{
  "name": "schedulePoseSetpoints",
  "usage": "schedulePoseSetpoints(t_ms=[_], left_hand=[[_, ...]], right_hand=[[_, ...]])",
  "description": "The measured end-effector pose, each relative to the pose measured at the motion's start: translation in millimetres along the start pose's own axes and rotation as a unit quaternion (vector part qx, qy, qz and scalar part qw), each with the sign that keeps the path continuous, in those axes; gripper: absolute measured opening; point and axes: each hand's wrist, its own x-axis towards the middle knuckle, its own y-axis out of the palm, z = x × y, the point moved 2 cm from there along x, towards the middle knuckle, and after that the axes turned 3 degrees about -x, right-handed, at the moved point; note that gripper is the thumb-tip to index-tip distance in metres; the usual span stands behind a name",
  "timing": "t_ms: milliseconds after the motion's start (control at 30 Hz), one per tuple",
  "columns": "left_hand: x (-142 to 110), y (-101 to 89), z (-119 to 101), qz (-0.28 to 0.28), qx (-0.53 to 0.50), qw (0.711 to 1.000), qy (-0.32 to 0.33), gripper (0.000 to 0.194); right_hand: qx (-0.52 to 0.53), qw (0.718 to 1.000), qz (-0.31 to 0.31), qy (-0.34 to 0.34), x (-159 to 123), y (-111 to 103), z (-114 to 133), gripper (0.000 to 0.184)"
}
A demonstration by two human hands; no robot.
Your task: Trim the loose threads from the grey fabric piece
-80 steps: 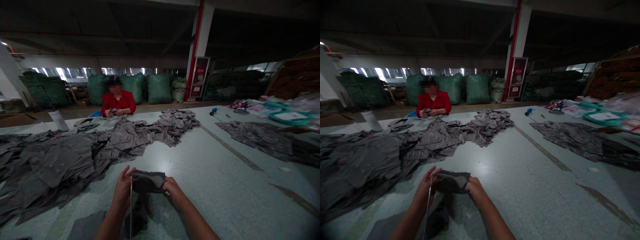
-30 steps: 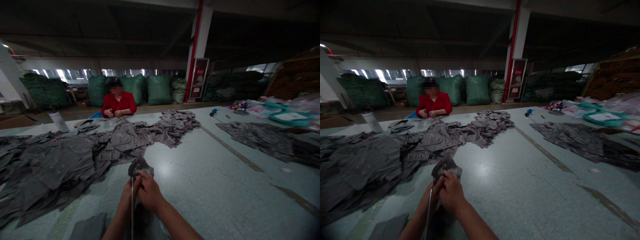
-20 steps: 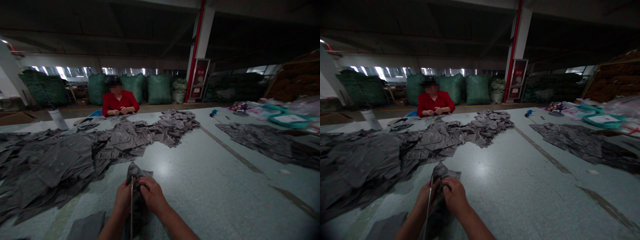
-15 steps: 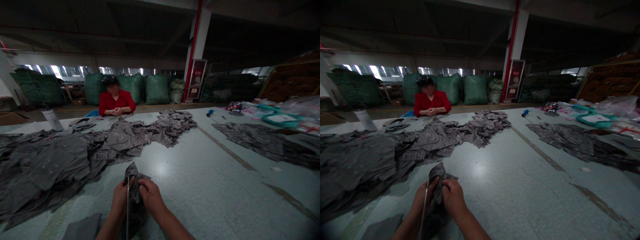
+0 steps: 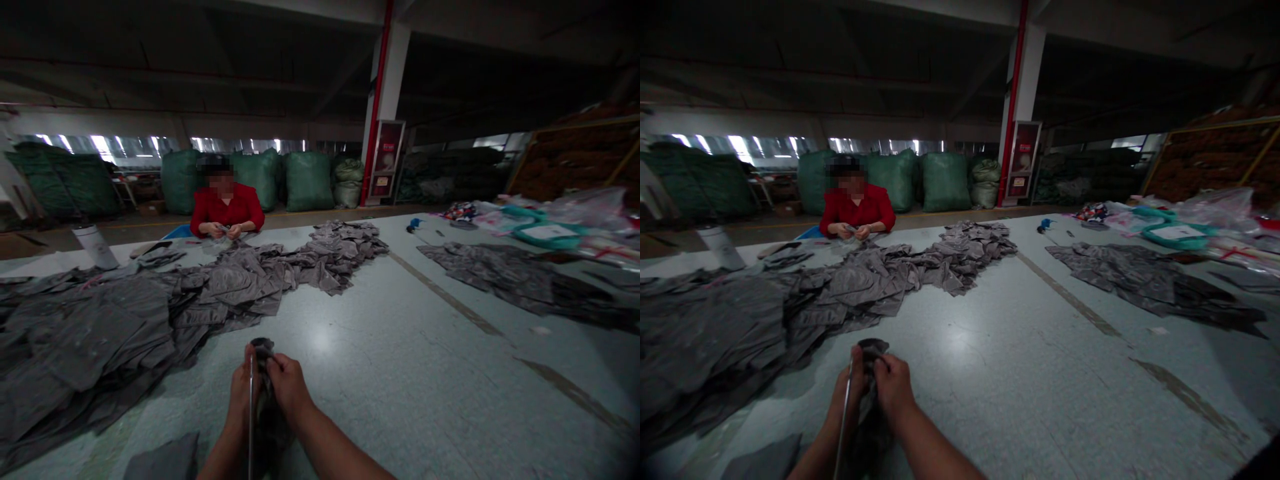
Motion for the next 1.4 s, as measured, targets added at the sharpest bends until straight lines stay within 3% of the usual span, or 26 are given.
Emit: schedulePoseSetpoints(t_ms=[67, 333, 533, 667, 867, 1100, 1400], left_hand=[[-0.7, -3.0, -1.1, 0.009, -0.035, 0.999, 0.004, 0.057], [13.0, -8.9, -6.8, 0.071, -0.109, 0.991, 0.041, 0.026], [19.0, -15.6, -20.8, 0.052, -0.158, 0.983, 0.076, 0.028], [13.8, -15.3, -31.6, 0.047, -0.173, 0.98, 0.089, 0.042], [6.3, -14.6, -36.5, 0.073, -0.169, 0.977, 0.109, 0.023], [-3.4, -17.0, -35.5, 0.08, -0.183, 0.973, 0.12, 0.021], [-31.4, -15.8, -19.1, 0.002, -0.227, 0.964, 0.141, 0.019]], right_hand=[[-0.015, 1.0, -0.001, -0.007, 4.7, -1.4, -0.1, 0.03], [-0.093, 0.993, 0.009, -0.071, 23.7, -7.0, 19.5, 0.029], [-0.144, 0.979, -0.016, -0.146, 30.1, -3.8, 42.1, 0.023], [-0.147, 0.971, -0.021, -0.186, 24.4, -0.8, 52.5, 0.02], [-0.139, 0.967, 0.008, -0.213, 17.7, -4.4, 62.3, 0.022], [-0.153, 0.953, 0.03, -0.26, 6.9, -13.8, 81.0, 0.021], [-0.208, 0.919, 0.011, -0.335, -19.2, -10.2, 89.3, 0.022]])
